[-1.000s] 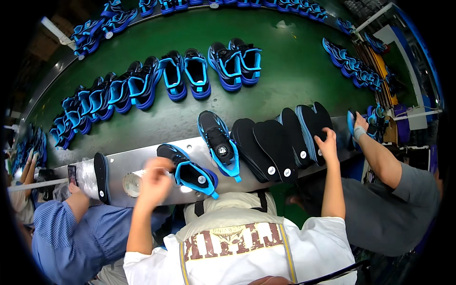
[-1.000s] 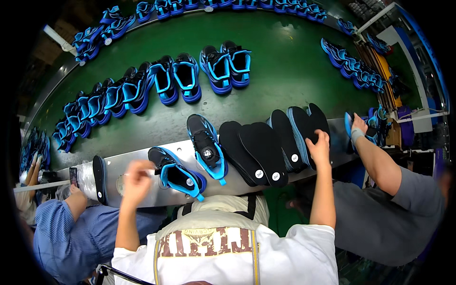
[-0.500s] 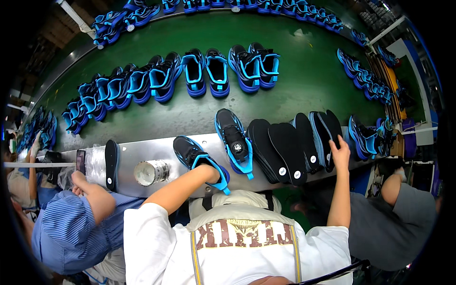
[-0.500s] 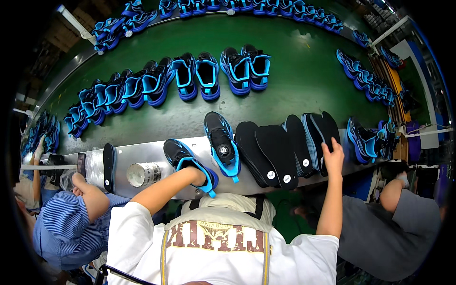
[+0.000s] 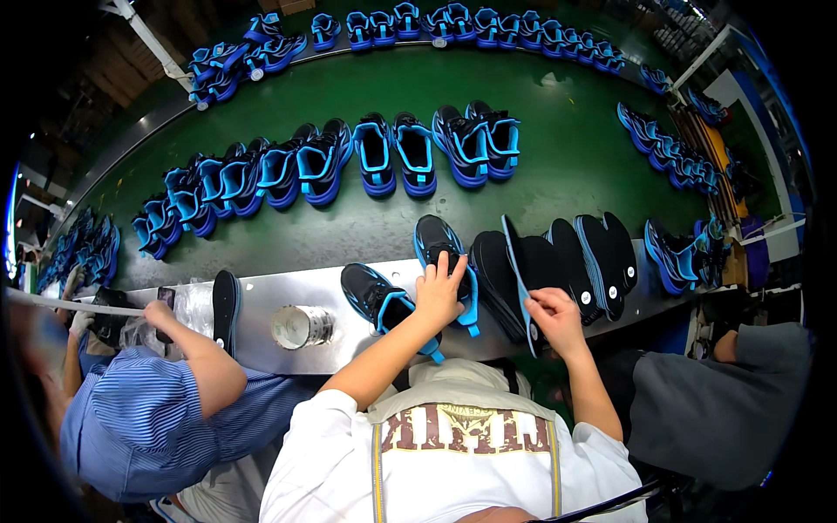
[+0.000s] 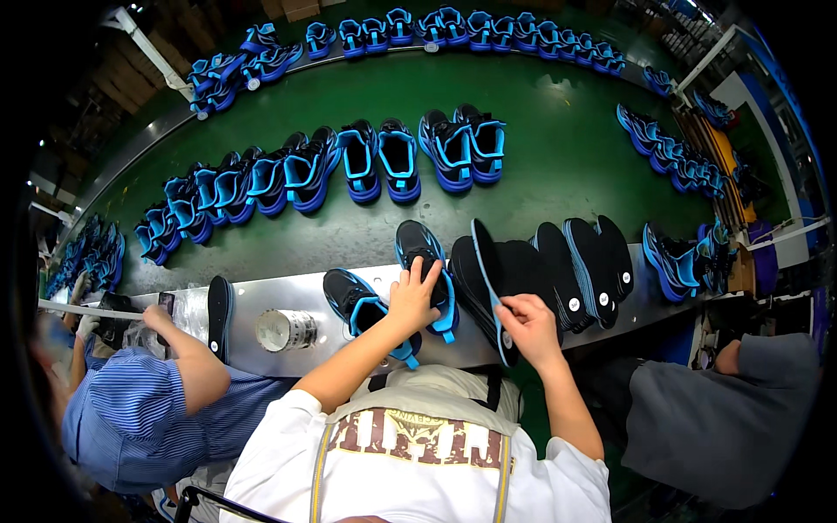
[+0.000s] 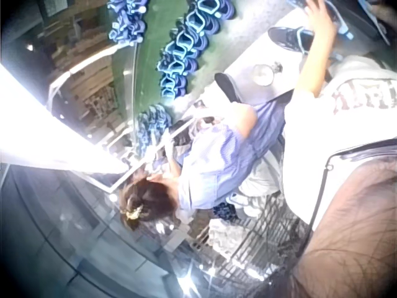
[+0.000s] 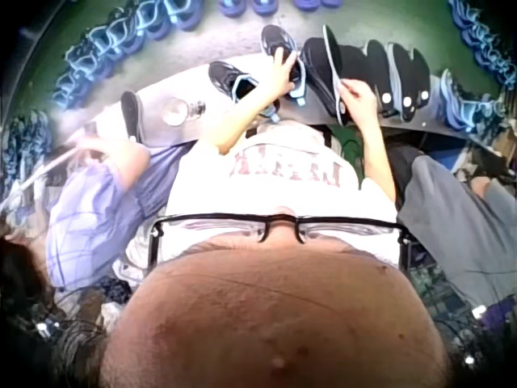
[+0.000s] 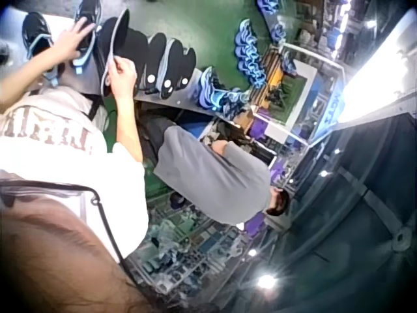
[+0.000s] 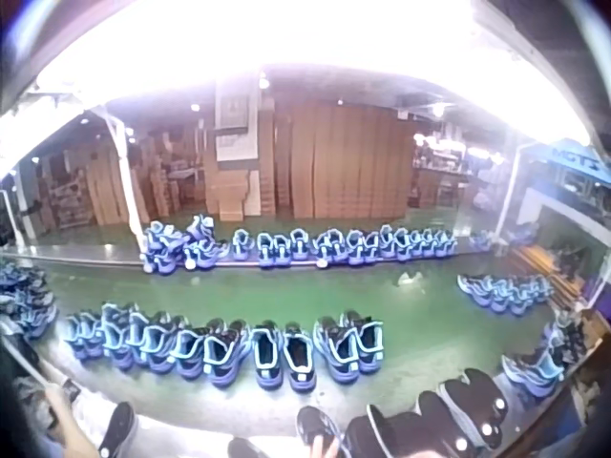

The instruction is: The person inserts black insoles into blue and black athletic shoes on a moving conveyor belt. The person picks up an insole, places it into the shoe, and then moves the shoe along the line. Other workers are visible in the background performing similar tasks.

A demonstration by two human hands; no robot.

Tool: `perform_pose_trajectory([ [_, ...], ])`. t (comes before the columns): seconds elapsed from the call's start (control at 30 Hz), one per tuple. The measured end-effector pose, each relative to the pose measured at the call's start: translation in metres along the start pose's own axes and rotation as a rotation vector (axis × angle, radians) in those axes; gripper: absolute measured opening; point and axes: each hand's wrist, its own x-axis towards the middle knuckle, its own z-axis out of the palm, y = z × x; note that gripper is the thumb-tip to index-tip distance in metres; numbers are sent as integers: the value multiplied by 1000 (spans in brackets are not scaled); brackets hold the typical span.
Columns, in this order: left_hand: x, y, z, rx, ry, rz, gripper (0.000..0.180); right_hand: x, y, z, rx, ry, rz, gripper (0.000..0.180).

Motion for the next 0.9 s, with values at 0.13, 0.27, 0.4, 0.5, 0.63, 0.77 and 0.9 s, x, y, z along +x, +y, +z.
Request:
perform_pose_trajectory([
  [0.13, 5, -19, 4, -264, 308, 191, 60, -11, 3, 4, 9, -43, 62, 20],
  [0.27, 24, -32, -10, -468, 365, 257, 44, -13, -10, -10, 181, -154, 343, 18],
  [0.4, 46, -51, -25, -656, 60, -101, 43, 3, -31, -21, 417, -416, 602, 15],
  [0.5, 50, -64, -11, -709, -22, -173, 43, 22, -50, -2, 297, -532, 604, 13],
  [0.63, 46, -64, -10, -730, -65, -167, 37, 43, -31, 33, 115, -612, 628, 14],
  [0.77, 35, -54, -21, -664, -31, -149, 36, 47, -28, 71, -302, -606, 272, 14],
  [0.9, 28, -52, -26, -675, -160, -119, 35, 38, 17, 104, -714, -483, -195, 13],
])
